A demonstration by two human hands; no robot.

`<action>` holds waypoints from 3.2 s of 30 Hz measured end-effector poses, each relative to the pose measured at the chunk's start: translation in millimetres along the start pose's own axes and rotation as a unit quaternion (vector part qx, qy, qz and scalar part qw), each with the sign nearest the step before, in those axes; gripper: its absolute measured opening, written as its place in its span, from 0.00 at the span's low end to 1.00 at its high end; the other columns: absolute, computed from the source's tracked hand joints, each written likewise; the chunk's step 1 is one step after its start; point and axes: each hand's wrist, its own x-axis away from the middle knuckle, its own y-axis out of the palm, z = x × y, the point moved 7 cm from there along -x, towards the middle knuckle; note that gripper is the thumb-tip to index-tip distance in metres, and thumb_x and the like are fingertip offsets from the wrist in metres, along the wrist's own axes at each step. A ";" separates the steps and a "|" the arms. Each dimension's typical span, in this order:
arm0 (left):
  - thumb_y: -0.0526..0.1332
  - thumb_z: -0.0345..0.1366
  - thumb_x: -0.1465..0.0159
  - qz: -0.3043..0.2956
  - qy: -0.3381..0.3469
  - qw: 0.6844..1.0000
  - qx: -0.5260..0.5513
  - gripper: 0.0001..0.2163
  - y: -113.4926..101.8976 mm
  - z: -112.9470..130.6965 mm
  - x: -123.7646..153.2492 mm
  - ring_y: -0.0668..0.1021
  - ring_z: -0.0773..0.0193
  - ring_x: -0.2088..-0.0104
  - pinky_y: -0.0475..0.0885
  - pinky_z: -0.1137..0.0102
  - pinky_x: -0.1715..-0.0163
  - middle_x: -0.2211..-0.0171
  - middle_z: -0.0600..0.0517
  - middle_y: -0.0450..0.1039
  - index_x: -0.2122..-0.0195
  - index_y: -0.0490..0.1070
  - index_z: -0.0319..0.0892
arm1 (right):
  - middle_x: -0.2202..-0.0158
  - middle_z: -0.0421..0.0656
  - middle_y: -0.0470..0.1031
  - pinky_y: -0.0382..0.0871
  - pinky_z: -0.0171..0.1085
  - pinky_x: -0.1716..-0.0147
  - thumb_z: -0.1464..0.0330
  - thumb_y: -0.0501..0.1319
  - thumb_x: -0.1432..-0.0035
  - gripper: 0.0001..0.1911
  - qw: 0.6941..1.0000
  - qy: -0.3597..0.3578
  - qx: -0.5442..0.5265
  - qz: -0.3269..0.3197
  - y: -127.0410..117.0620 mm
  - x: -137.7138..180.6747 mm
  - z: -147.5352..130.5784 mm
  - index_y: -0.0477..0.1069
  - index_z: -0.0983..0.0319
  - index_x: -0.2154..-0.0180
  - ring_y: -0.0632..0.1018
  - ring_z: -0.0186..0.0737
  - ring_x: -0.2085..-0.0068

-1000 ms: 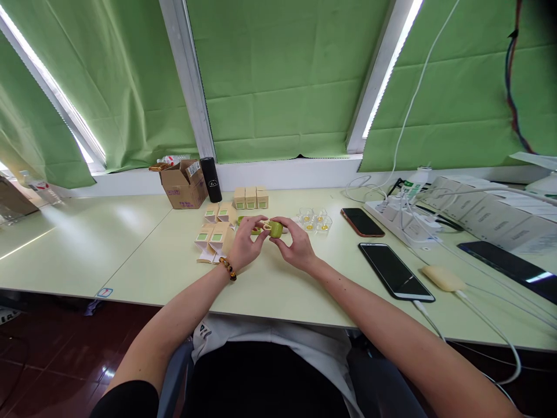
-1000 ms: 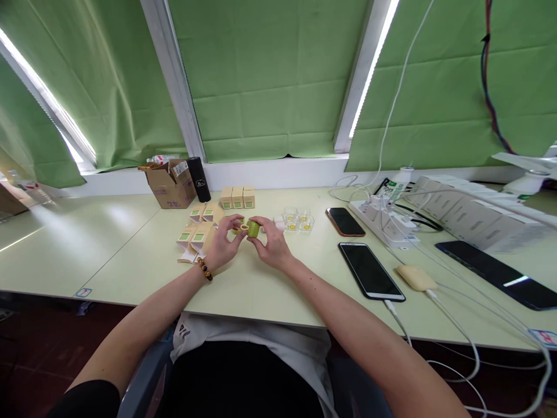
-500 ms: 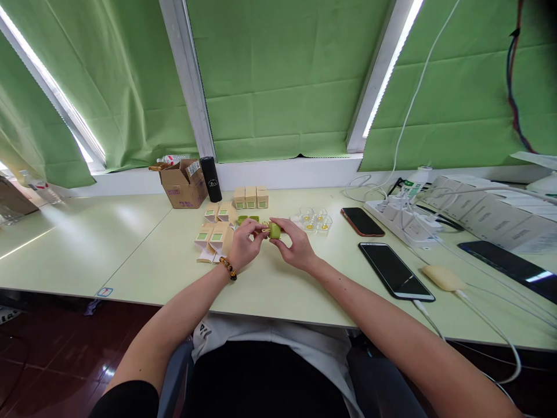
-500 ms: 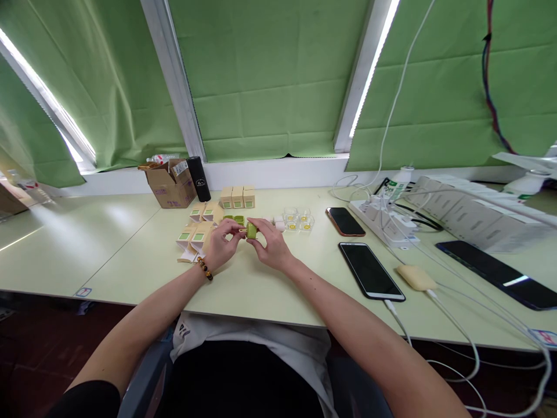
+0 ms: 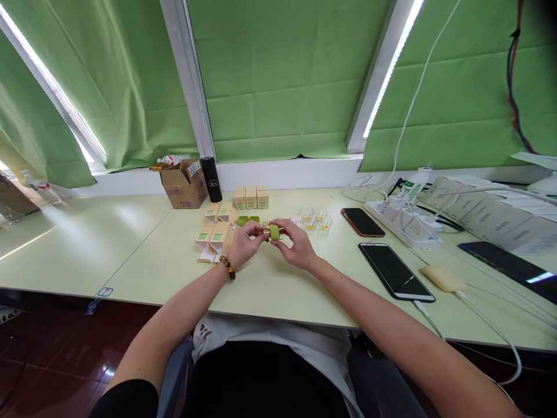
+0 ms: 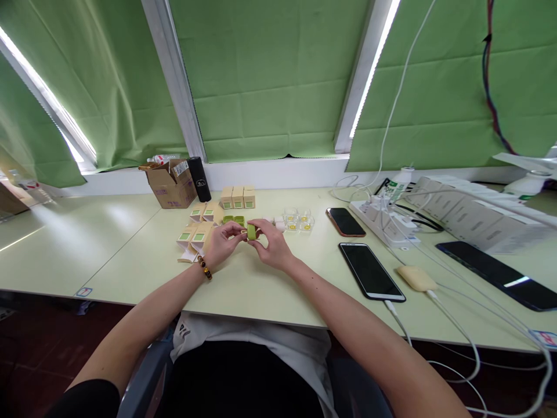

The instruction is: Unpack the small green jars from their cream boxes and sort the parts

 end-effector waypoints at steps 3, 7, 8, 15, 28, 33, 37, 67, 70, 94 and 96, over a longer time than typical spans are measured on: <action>0.73 0.40 0.39 0.000 0.009 0.999 -0.038 0.15 -2.1 4.0 -0.1 0.81 0.60 0.58 0.78 0.62 0.55 0.54 0.45 0.79 0.53 0.78 0.42 | 0.43 0.51 0.71 0.83 0.50 0.51 0.69 0.63 0.35 0.23 1.000 0.018 -0.013 0.012 -3.1 -3.3 -2.2 0.71 0.53 0.39 0.78 0.50 0.45; 0.71 0.38 0.37 -0.020 0.031 0.994 -0.101 0.22 -1.5 8.3 -0.5 0.77 0.54 0.45 0.76 0.59 0.47 0.44 0.43 0.76 0.41 0.73 0.46 | 0.45 0.50 0.67 0.79 0.56 0.45 0.73 0.62 0.36 0.28 1.000 0.005 0.018 -0.013 0.0 -2.2 -3.7 0.70 0.51 0.37 0.76 0.51 0.44; 0.70 0.39 0.36 -0.027 0.032 0.994 -0.102 0.22 -0.3 7.7 -0.8 0.76 0.54 0.44 0.76 0.59 0.47 0.43 0.43 0.75 0.40 0.73 0.47 | 0.45 0.50 0.67 0.78 0.57 0.43 0.74 0.61 0.36 0.29 0.999 -0.009 0.027 -0.026 2.2 -1.2 -4.7 0.69 0.50 0.35 0.75 0.51 0.43; 0.70 0.36 0.35 -0.055 0.042 0.997 -0.020 0.21 8.6 -0.2 -2.9 0.78 0.55 0.43 0.76 0.61 0.46 0.41 0.43 0.74 0.40 0.74 0.47 | 0.38 0.53 0.65 0.81 0.54 0.49 0.77 0.59 0.35 0.37 1.000 -0.027 0.006 0.012 1.2 0.9 -0.8 0.56 0.49 0.30 0.77 0.52 0.44; 0.75 0.35 0.42 -0.004 0.008 0.999 0.040 0.20 5.6 -12.9 -4.6 0.80 0.54 0.46 0.77 0.53 0.41 0.48 0.44 0.76 0.50 0.75 0.43 | 0.46 0.52 0.72 0.81 0.50 0.54 0.72 0.57 0.30 0.14 0.990 -0.055 0.105 0.074 -9.8 -0.7 -8.1 0.75 0.55 0.47 0.78 0.49 0.49; 0.74 0.32 0.41 -0.001 0.044 0.999 -0.004 0.18 6.3 -2.4 -1.3 0.80 0.56 0.47 0.77 0.54 0.41 0.49 0.45 0.76 0.49 0.76 0.43 | 0.54 0.50 0.75 0.74 0.44 0.63 0.71 0.61 0.32 0.10 0.964 -0.051 0.251 0.074 -7.6 0.1 -8.8 0.82 0.56 0.55 0.74 0.49 0.53; 0.72 0.30 0.40 0.002 0.090 0.995 -0.038 0.18 6.6 6.2 1.1 0.80 0.56 0.47 0.78 0.55 0.42 0.49 0.45 0.77 0.49 0.76 0.44 | 0.58 0.49 0.74 0.70 0.42 0.64 0.71 0.62 0.32 0.10 0.950 -0.050 0.298 0.078 -8.0 -0.3 -13.7 0.83 0.56 0.59 0.71 0.48 0.53; 0.71 0.33 0.36 0.034 0.190 0.965 -0.178 0.14 3.9 30.6 7.1 0.76 0.51 0.46 0.76 0.51 0.45 0.51 0.46 0.81 0.49 0.77 0.48 | 0.70 0.45 0.71 0.59 0.43 0.66 0.74 0.57 0.31 0.14 0.927 -0.115 0.349 0.077 -0.6 -1.4 -22.9 0.75 0.59 0.69 0.67 0.43 0.67; 0.71 0.32 0.36 0.041 0.189 0.966 -0.174 0.14 3.0 29.7 7.3 0.76 0.52 0.46 0.75 0.51 0.45 0.50 0.47 0.81 0.49 0.77 0.48 | 0.70 0.46 0.71 0.58 0.43 0.66 0.73 0.56 0.30 0.15 0.924 -0.114 0.360 0.065 0.2 -2.1 -22.9 0.75 0.58 0.69 0.67 0.44 0.67; 0.71 0.32 0.37 0.135 0.063 0.979 -0.141 0.19 -28.8 7.2 -5.5 0.78 0.54 0.46 0.74 0.60 0.50 0.47 0.46 0.78 0.45 0.75 0.47 | 0.68 0.48 0.73 0.66 0.46 0.62 0.68 0.59 0.30 0.11 0.947 -0.076 0.292 0.112 -13.7 -0.7 -22.5 0.78 0.57 0.64 0.73 0.47 0.63; 0.69 0.35 0.34 0.136 0.046 0.982 -0.124 0.18 -28.3 5.3 -6.1 0.80 0.54 0.46 0.74 0.61 0.51 0.46 0.45 0.78 0.44 0.73 0.47 | 0.65 0.48 0.75 0.67 0.46 0.62 0.69 0.59 0.31 0.10 0.950 -0.039 0.282 0.129 -22.1 -2.5 -9.6 0.79 0.57 0.64 0.73 0.47 0.62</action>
